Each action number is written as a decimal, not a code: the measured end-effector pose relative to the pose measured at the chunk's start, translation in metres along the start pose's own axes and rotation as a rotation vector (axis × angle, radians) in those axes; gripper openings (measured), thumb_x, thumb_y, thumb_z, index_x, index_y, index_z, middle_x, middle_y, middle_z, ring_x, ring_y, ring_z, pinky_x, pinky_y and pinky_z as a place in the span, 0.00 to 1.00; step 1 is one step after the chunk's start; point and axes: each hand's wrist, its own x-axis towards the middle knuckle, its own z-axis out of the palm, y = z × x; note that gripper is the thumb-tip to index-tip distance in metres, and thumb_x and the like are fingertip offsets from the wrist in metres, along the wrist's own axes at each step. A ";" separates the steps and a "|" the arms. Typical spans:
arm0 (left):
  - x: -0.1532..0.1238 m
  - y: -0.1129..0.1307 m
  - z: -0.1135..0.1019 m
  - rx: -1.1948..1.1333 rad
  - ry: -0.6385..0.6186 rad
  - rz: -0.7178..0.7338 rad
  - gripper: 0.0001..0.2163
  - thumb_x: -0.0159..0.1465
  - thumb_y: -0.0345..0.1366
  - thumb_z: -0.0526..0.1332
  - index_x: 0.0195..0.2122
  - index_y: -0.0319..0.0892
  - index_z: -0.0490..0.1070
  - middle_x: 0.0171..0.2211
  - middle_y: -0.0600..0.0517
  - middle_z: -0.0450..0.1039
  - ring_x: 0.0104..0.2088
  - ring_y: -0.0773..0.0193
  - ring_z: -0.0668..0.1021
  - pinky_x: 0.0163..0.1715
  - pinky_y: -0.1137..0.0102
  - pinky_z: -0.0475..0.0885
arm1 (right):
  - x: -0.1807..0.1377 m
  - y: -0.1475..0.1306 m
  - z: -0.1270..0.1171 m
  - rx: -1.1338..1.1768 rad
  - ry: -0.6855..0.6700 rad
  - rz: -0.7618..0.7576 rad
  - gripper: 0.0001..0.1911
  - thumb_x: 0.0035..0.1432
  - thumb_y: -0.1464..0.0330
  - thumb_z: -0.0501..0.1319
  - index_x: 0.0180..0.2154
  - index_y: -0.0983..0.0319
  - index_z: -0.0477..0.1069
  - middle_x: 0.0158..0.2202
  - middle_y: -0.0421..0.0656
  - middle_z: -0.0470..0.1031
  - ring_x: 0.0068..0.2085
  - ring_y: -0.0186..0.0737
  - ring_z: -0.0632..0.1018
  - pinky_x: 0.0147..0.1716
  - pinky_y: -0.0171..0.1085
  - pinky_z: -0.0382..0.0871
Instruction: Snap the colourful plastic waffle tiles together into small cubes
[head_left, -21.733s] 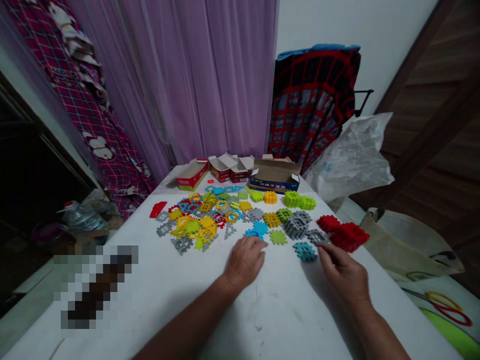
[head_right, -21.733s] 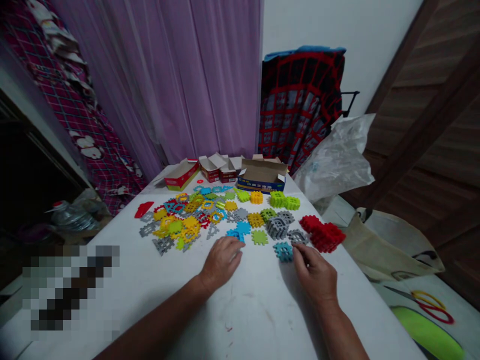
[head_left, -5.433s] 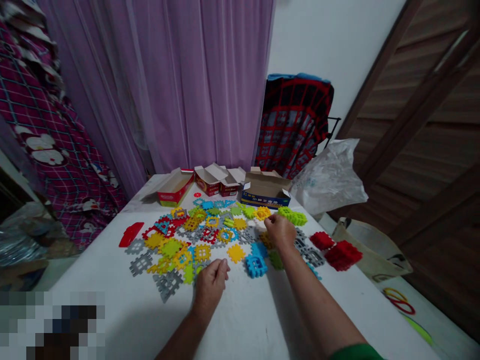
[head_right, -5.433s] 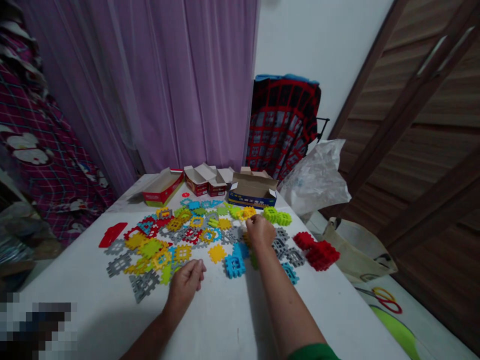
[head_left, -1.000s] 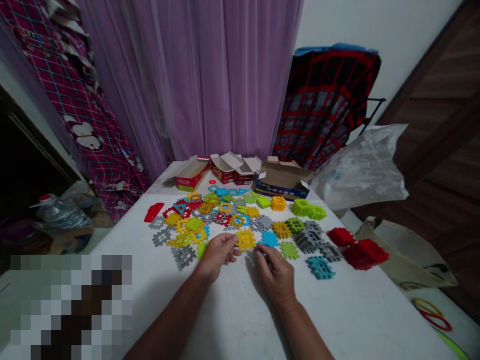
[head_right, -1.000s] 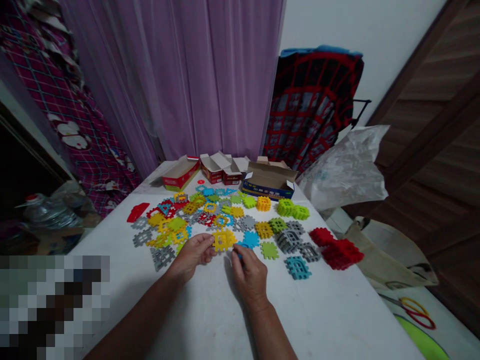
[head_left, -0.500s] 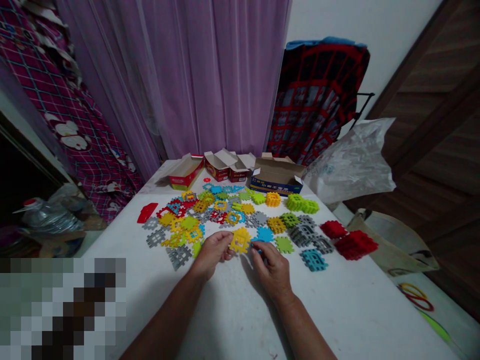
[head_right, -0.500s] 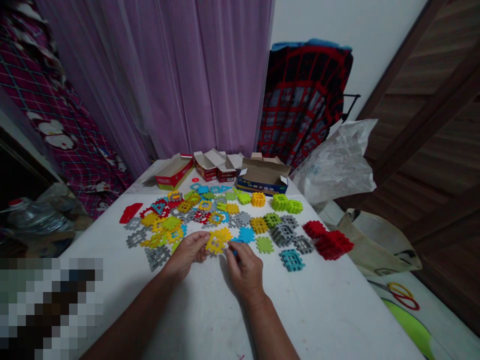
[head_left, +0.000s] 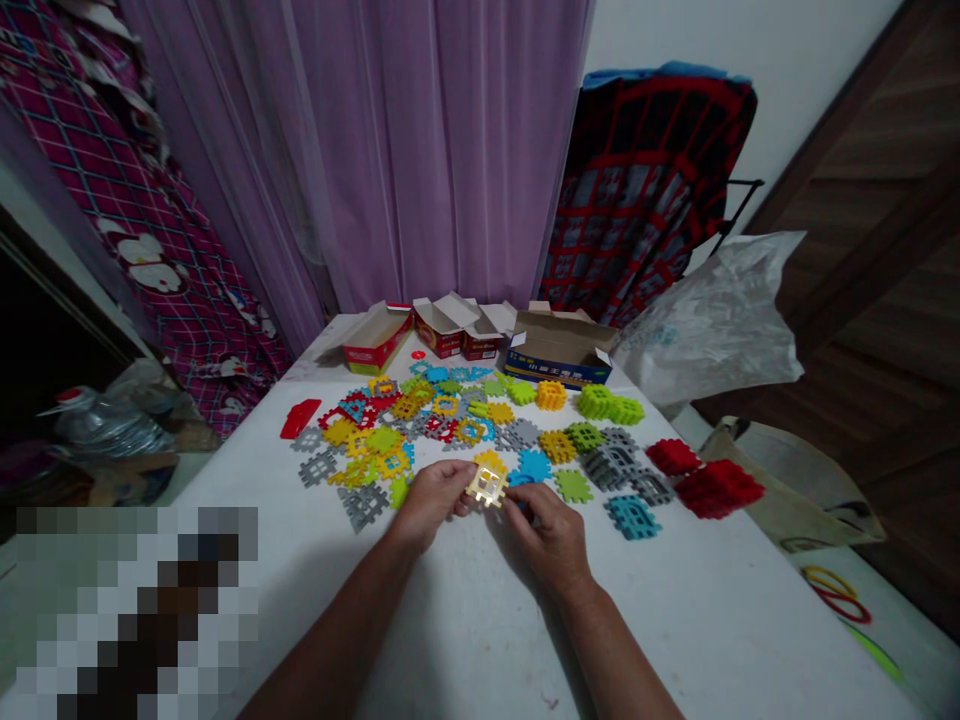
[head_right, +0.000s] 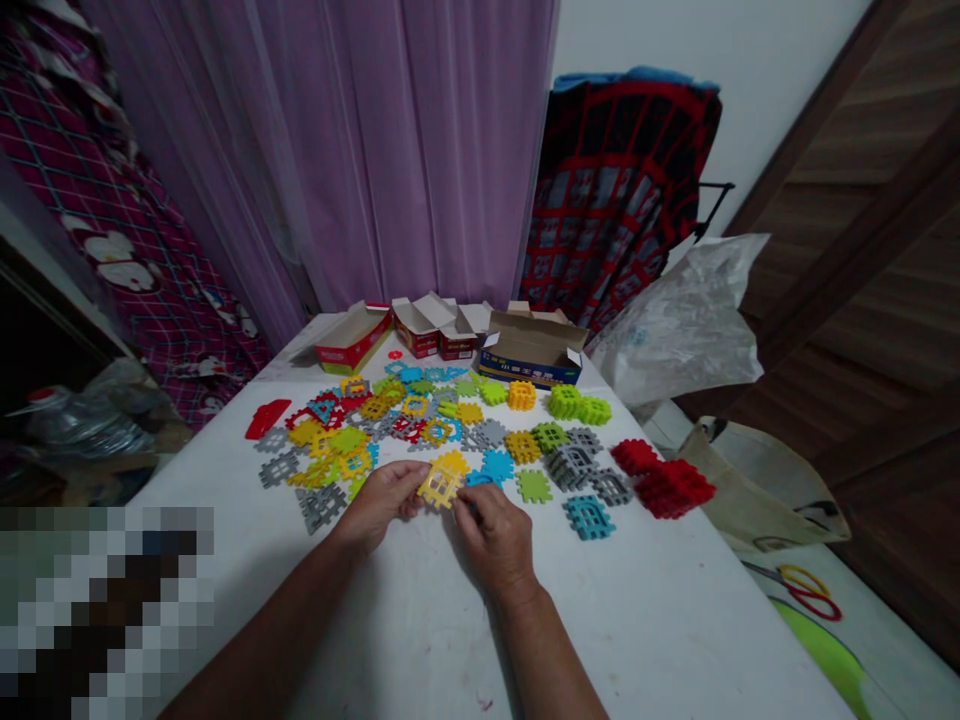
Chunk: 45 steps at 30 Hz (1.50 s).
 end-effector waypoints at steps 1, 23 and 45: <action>0.000 0.001 0.000 -0.004 0.005 0.000 0.23 0.46 0.53 0.69 0.33 0.38 0.75 0.18 0.57 0.70 0.16 0.74 0.68 0.17 0.77 0.58 | 0.000 0.000 0.000 -0.005 -0.007 -0.001 0.08 0.64 0.68 0.58 0.34 0.60 0.75 0.30 0.41 0.78 0.28 0.32 0.77 0.27 0.30 0.69; -0.002 0.002 -0.005 0.121 -0.056 -0.004 0.19 0.51 0.51 0.67 0.31 0.39 0.74 0.18 0.57 0.70 0.16 0.74 0.68 0.17 0.77 0.59 | -0.007 0.007 -0.001 0.006 -0.152 0.023 0.15 0.60 0.65 0.60 0.48 0.61 0.74 0.43 0.47 0.79 0.38 0.38 0.79 0.37 0.35 0.75; 0.008 0.001 -0.021 0.066 0.061 0.081 0.25 0.51 0.58 0.64 0.37 0.40 0.74 0.33 0.51 0.73 0.22 0.73 0.72 0.16 0.78 0.59 | 0.009 0.052 -0.018 -0.428 0.099 0.505 0.24 0.58 0.53 0.54 0.41 0.64 0.79 0.27 0.43 0.75 0.27 0.40 0.74 0.26 0.36 0.60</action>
